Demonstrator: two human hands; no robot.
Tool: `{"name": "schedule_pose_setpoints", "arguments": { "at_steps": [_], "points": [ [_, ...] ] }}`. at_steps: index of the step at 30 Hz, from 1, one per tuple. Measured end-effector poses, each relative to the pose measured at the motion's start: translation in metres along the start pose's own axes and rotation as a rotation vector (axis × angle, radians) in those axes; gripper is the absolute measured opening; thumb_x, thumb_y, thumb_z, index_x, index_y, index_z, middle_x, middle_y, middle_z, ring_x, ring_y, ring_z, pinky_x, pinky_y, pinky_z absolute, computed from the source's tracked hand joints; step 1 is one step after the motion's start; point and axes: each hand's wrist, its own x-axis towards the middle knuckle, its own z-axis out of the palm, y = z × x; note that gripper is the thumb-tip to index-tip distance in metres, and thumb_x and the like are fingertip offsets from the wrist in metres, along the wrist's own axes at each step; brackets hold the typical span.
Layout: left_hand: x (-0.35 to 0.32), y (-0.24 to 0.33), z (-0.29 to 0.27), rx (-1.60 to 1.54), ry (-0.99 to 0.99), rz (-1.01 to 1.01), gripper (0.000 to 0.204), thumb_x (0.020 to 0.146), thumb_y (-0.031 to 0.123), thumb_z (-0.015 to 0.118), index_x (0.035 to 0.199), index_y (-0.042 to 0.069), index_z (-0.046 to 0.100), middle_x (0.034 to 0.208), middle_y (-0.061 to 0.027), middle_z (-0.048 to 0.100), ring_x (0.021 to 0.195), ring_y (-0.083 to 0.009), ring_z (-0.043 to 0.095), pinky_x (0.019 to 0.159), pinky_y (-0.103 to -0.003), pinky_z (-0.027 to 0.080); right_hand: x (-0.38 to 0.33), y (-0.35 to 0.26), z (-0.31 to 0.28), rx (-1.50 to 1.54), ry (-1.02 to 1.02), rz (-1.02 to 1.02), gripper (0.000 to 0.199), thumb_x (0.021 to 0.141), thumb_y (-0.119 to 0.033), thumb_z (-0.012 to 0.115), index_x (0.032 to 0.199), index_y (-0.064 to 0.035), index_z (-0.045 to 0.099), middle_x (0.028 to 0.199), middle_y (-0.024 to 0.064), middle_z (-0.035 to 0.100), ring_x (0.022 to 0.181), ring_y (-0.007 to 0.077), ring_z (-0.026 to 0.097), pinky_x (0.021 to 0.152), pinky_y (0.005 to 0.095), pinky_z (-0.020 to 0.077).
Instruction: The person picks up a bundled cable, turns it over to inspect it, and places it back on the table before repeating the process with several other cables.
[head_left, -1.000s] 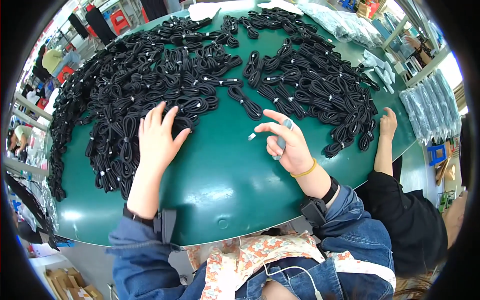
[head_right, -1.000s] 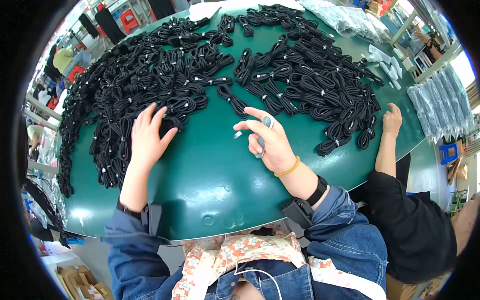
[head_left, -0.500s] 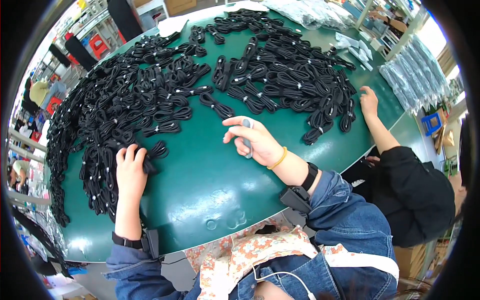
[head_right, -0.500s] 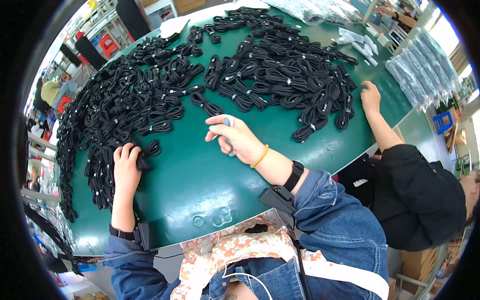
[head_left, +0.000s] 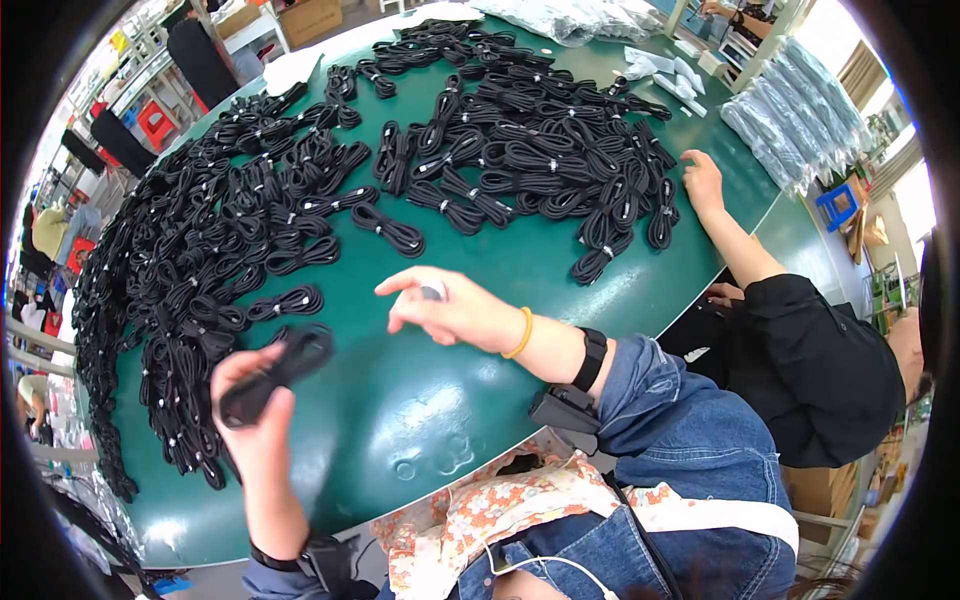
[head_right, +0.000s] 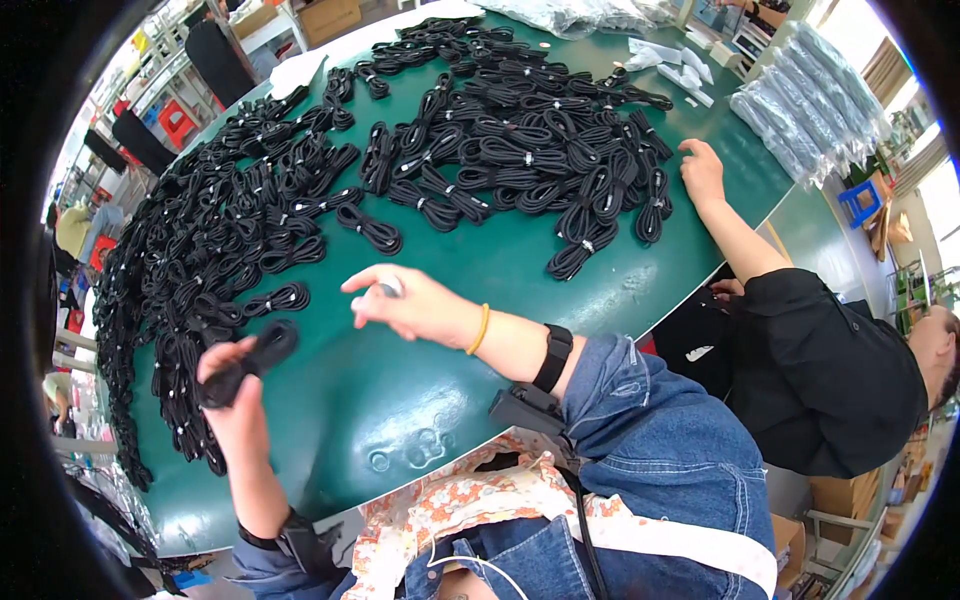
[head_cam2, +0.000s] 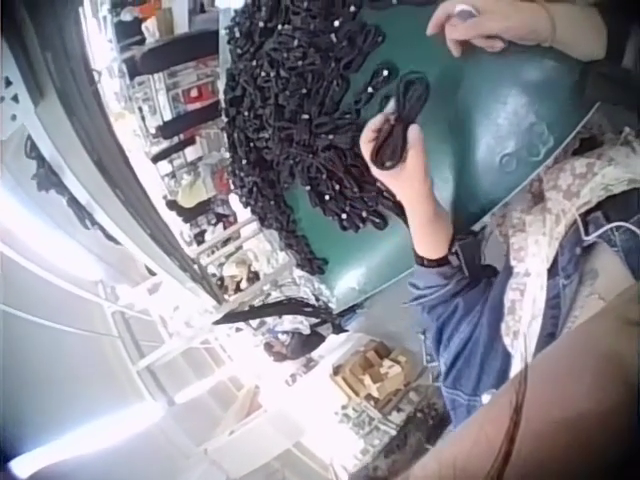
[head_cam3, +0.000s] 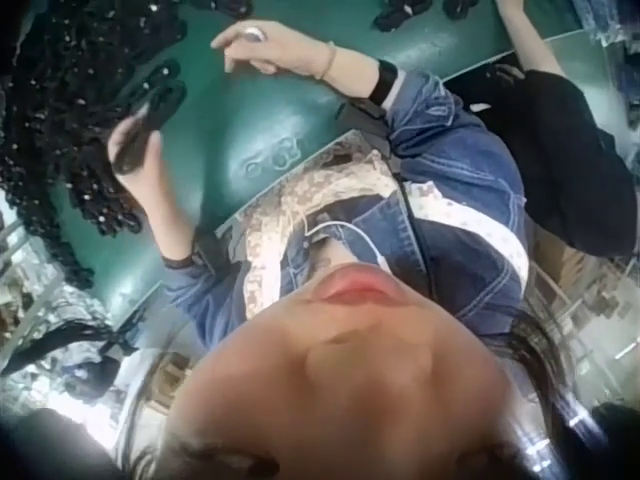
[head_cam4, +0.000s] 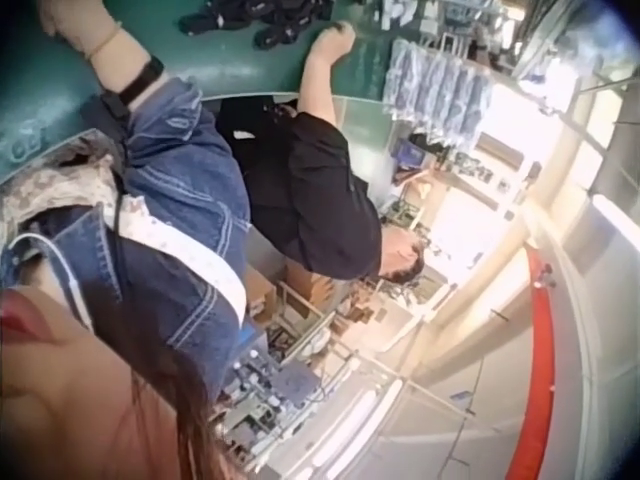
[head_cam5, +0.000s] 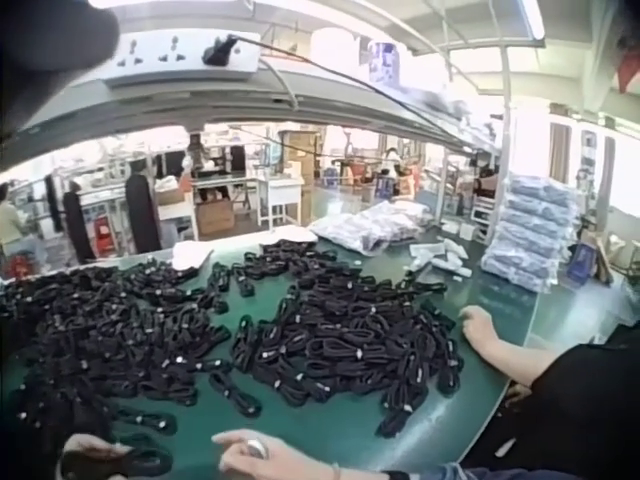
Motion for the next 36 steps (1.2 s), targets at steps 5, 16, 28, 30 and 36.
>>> {"name": "schedule_pose_setpoints", "arguments": {
  "at_steps": [5,16,28,30,36],
  "points": [
    [-0.018,-0.028,0.042,-0.412,-0.043,-0.186,0.041,0.066,0.006,0.066,0.099,0.002,0.043,0.102,-0.0155,0.052,0.099,-0.0237,0.050,0.087,-0.035,0.037,-0.004,0.000,0.008,-0.127,-0.129,-0.025,0.046,0.074,-0.013,0.060,0.116,-0.0057,0.043,0.083,0.0030,0.056,0.048,-0.0002,0.036,0.042,0.0134,0.0305],
    [-0.033,-0.035,0.045,-0.622,-0.068,-0.349,0.041,0.070,0.012,0.065,0.101,0.004,0.041,0.104,-0.0155,0.051,0.097,-0.0242,0.051,0.082,-0.034,0.044,-0.009,-0.006,0.018,-0.280,-0.189,0.041,0.048,0.065,-0.012,0.069,0.109,-0.0056,0.051,0.086,-0.0008,0.056,0.062,0.0012,0.042,0.050,0.0154,0.0339],
    [-0.032,-0.028,0.050,-0.486,-0.064,-0.161,0.033,0.063,-0.001,0.070,0.089,0.000,0.050,0.089,-0.0149,0.060,0.085,-0.0201,0.059,0.072,-0.028,0.048,-0.018,-0.008,0.025,-0.411,-0.098,-0.238,0.045,0.064,-0.010,0.071,0.102,0.0065,0.052,0.090,0.0102,0.055,0.075,0.0125,0.053,0.062,0.0213,0.0416],
    [-0.032,-0.027,0.052,-0.548,-0.064,-0.149,0.032,0.063,-0.001,0.070,0.088,0.000,0.050,0.089,-0.0145,0.060,0.085,-0.0207,0.059,0.071,-0.028,0.048,-0.018,-0.007,0.022,-0.428,-0.097,-0.267,0.043,0.064,-0.008,0.070,0.101,0.0059,0.053,0.089,0.0093,0.056,0.070,0.0106,0.053,0.058,0.0198,0.0415],
    [-0.031,-0.027,0.053,-0.522,-0.068,-0.028,0.031,0.062,0.002,0.071,0.087,0.000,0.052,0.088,-0.0148,0.060,0.083,-0.0219,0.060,0.070,-0.029,0.049,-0.019,-0.005,0.019,-0.478,-0.158,-0.360,0.050,0.062,-0.013,0.071,0.102,0.0080,0.050,0.092,0.0136,0.054,0.075,0.0162,0.053,0.064,0.0253,0.0414]
  ]
}}
